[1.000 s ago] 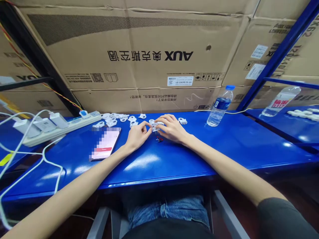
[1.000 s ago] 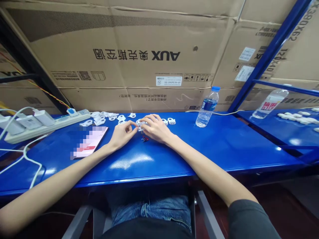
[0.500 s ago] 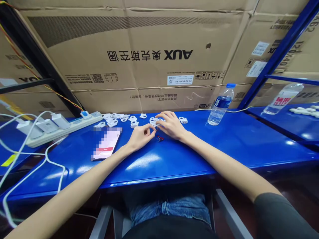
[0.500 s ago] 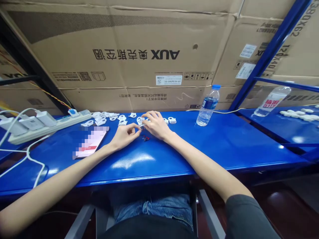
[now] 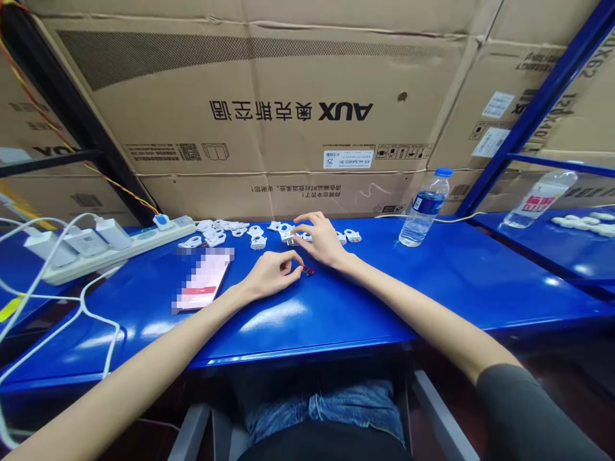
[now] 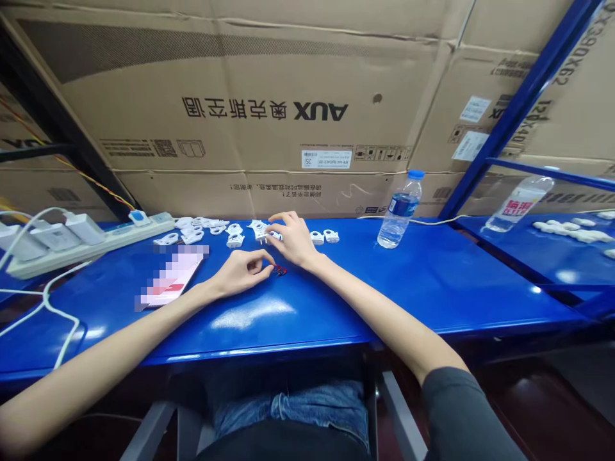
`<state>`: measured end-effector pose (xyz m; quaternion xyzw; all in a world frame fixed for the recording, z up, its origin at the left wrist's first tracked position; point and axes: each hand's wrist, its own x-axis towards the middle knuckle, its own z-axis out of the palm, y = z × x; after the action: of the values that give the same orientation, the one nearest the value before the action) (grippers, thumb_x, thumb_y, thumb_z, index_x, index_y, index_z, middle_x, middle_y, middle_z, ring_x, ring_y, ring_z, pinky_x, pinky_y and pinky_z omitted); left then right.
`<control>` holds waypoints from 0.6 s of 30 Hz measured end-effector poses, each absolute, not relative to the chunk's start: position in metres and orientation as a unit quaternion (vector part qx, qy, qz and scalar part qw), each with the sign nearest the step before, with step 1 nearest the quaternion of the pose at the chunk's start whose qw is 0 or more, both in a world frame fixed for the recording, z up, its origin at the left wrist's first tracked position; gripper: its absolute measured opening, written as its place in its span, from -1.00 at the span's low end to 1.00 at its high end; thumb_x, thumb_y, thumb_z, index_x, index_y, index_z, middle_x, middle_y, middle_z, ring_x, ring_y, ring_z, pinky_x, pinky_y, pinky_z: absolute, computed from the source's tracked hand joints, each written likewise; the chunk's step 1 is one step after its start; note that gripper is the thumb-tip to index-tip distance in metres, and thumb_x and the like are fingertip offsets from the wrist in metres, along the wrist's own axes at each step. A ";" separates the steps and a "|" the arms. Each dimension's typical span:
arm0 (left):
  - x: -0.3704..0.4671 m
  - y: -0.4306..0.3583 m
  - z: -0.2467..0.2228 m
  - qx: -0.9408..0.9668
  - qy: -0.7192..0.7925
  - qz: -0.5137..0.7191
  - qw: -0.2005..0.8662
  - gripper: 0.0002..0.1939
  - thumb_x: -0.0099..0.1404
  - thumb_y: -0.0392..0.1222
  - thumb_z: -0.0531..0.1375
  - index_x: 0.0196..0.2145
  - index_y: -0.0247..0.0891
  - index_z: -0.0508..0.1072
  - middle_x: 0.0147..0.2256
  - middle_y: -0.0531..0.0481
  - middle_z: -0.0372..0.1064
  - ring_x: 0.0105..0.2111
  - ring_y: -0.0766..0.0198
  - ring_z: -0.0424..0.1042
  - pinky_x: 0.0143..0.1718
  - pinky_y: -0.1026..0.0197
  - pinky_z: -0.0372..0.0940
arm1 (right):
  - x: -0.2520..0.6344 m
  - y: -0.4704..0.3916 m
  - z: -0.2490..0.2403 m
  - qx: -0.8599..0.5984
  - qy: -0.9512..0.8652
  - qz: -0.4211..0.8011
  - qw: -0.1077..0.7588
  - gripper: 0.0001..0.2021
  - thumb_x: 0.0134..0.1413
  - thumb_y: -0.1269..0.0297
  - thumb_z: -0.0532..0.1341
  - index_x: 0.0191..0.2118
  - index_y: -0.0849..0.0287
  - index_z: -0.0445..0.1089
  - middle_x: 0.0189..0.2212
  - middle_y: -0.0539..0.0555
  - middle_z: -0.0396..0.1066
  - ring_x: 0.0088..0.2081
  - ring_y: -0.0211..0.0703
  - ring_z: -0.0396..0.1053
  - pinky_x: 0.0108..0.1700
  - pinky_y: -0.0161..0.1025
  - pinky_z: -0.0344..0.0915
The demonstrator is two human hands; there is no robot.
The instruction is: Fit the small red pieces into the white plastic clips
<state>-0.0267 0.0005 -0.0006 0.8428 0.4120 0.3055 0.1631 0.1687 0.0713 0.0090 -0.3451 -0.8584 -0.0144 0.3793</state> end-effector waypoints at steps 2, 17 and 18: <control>-0.027 -0.001 0.001 0.844 0.415 0.307 0.145 -0.83 0.34 -0.16 0.17 -0.29 -0.26 0.53 -0.65 0.22 0.14 -0.62 0.42 0.08 -0.46 0.29 0.03 | 0.157 0.079 0.009 -0.361 -0.860 0.005 0.361 -0.85 0.34 0.20 0.30 -0.11 0.06 0.62 0.12 0.10 0.47 0.16 0.04 0.28 0.16 -0.01 0.27; -0.025 -0.004 0.003 0.872 0.346 0.346 0.026 -0.85 0.35 -0.22 0.14 -0.39 -0.24 0.43 -0.67 0.23 0.13 -0.67 0.44 0.05 -0.50 0.32 0.06 | 0.126 0.088 0.002 -0.415 -0.859 0.053 0.295 -0.79 0.26 0.21 0.34 -0.03 0.07 0.63 0.14 0.10 0.48 0.16 0.05 0.31 0.17 -0.03 0.31; -0.025 -0.004 0.004 0.867 0.341 0.363 0.013 -0.85 0.35 -0.22 0.14 -0.40 -0.24 0.41 -0.67 0.23 0.12 -0.67 0.44 0.05 -0.51 0.33 0.06 | 0.123 0.086 0.004 -0.409 -0.864 0.050 0.289 -0.77 0.27 0.20 0.34 -0.01 0.07 0.62 0.15 0.10 0.47 0.17 0.04 0.31 0.17 -0.03 0.31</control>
<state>-0.0250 -0.0043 0.0035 0.8673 0.3406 0.3627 0.0125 0.1227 0.0862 0.0036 -0.4093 -0.8639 0.0501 0.2893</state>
